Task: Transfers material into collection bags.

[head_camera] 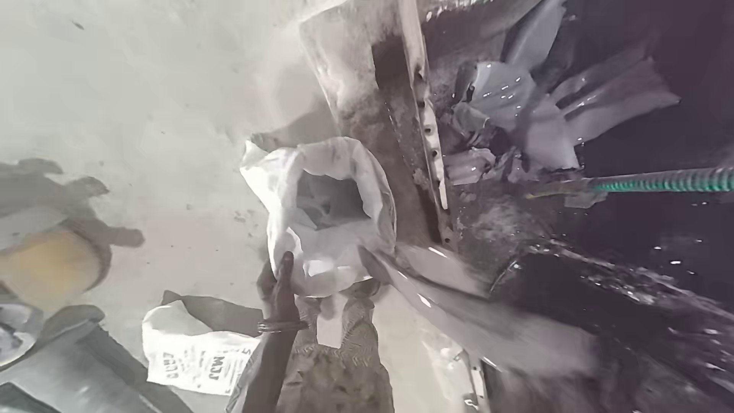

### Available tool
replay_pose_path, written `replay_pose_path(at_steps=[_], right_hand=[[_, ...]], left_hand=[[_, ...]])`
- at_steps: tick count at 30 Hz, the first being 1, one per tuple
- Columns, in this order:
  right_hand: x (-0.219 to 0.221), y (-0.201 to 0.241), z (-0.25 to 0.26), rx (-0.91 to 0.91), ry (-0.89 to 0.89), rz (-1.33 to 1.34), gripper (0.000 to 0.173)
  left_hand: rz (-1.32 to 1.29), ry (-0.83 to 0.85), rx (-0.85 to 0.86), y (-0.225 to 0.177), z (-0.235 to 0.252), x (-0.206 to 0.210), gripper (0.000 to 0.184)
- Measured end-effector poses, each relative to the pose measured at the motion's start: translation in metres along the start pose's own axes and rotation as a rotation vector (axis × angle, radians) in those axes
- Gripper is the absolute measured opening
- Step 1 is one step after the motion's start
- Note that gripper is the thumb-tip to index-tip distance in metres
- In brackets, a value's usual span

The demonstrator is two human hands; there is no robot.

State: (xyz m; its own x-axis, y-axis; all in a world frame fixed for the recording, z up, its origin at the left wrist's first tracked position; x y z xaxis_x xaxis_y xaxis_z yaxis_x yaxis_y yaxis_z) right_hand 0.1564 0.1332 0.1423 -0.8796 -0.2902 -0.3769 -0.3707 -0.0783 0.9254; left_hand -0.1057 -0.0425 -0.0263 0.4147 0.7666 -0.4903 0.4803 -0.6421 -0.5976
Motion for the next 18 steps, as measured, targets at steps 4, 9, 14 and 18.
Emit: replay_pose_path(at_steps=[4, 9, 14, 18], right_hand=[[0.163, -0.062, 0.019, 0.052, 0.094, 0.284, 0.019], [0.208, -0.075, 0.026, 0.350, 0.267, 0.494, 0.048], [0.103, -0.038, 0.010, 0.293, 0.365, 0.469, 0.031], [0.007, -0.034, 0.009, 0.311, 0.373, 0.451, 0.026]], left_hand=[[-0.076, 0.013, -0.018, -0.005, 0.004, -0.012, 0.021], [-0.009, -0.125, -0.001, -0.018, 0.002, -0.019, 0.022], [0.045, -0.200, -0.089, -0.003, 0.008, -0.013, 0.035], [0.060, -0.181, -0.053, -0.004, 0.004, 0.008, 0.035]])
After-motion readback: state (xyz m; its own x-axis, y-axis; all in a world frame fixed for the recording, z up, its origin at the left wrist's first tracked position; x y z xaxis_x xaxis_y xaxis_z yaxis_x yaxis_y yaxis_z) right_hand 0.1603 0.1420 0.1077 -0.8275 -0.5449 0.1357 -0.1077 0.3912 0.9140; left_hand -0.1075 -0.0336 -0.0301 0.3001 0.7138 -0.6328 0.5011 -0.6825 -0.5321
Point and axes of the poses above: each hand's wrist, its own z-axis towards the middle knuckle, its own x-axis out of the palm, y = z × x, the point moved 7 cm from there along z, towards the middle knuckle, and after that the axes turned 13 degrees about z, right-handed, at the moved point
